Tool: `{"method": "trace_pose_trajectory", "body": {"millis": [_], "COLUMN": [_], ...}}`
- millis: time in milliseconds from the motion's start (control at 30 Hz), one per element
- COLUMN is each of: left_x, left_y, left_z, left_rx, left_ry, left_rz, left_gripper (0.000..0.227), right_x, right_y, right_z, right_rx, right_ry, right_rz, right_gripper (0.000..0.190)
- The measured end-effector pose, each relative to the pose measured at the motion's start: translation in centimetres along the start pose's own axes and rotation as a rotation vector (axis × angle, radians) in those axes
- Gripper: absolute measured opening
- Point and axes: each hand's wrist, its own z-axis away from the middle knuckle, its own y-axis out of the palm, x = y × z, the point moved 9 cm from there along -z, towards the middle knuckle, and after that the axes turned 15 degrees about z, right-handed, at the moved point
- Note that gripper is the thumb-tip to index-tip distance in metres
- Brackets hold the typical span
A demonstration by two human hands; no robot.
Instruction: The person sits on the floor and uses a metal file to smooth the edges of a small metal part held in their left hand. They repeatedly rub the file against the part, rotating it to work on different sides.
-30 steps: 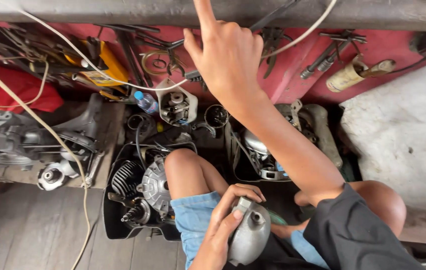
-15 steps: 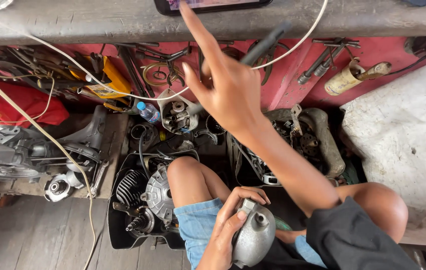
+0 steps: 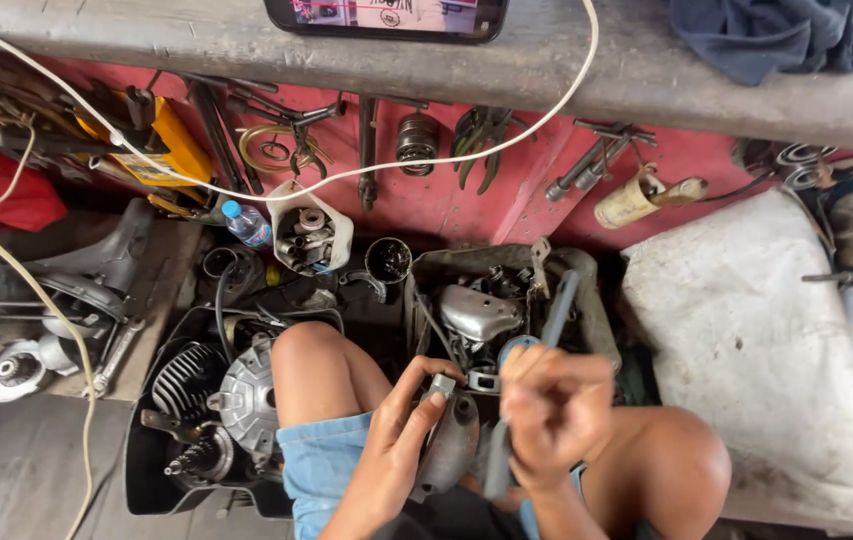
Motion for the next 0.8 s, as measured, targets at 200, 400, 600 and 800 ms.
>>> {"method": "trace_pose_trajectory", "body": {"millis": [200, 400, 600, 800], "left_x": [0.7, 2.0, 1.8, 1.9], "left_y": [0.8, 1.8, 2.6, 2.8], "left_z": [-0.8, -1.2, -1.6, -1.6], "left_rx": [-0.063, -0.051, -0.019, -0.022], "left_ry": [0.011, -0.027, 0.021, -0.023], "left_rz": [-0.179, -0.208, -0.269, -0.231], "left_gripper": [0.022, 0.024, 0.031, 0.026], "right_x": [0.5, 0.4, 0.4, 0.7], "right_y": [1.0, -2.1, -1.4, -1.9], "right_z": [1.7, 0.6, 1.2, 0.4], "right_rx": [0.282, 0.120, 0.233, 0.226], "right_ry": [-0.115, -0.060, -0.073, -0.074], "right_rz": [0.323, 0.704, 0.573, 0.668], "right_gripper": [0.031, 0.025, 0.028, 0.021]}}
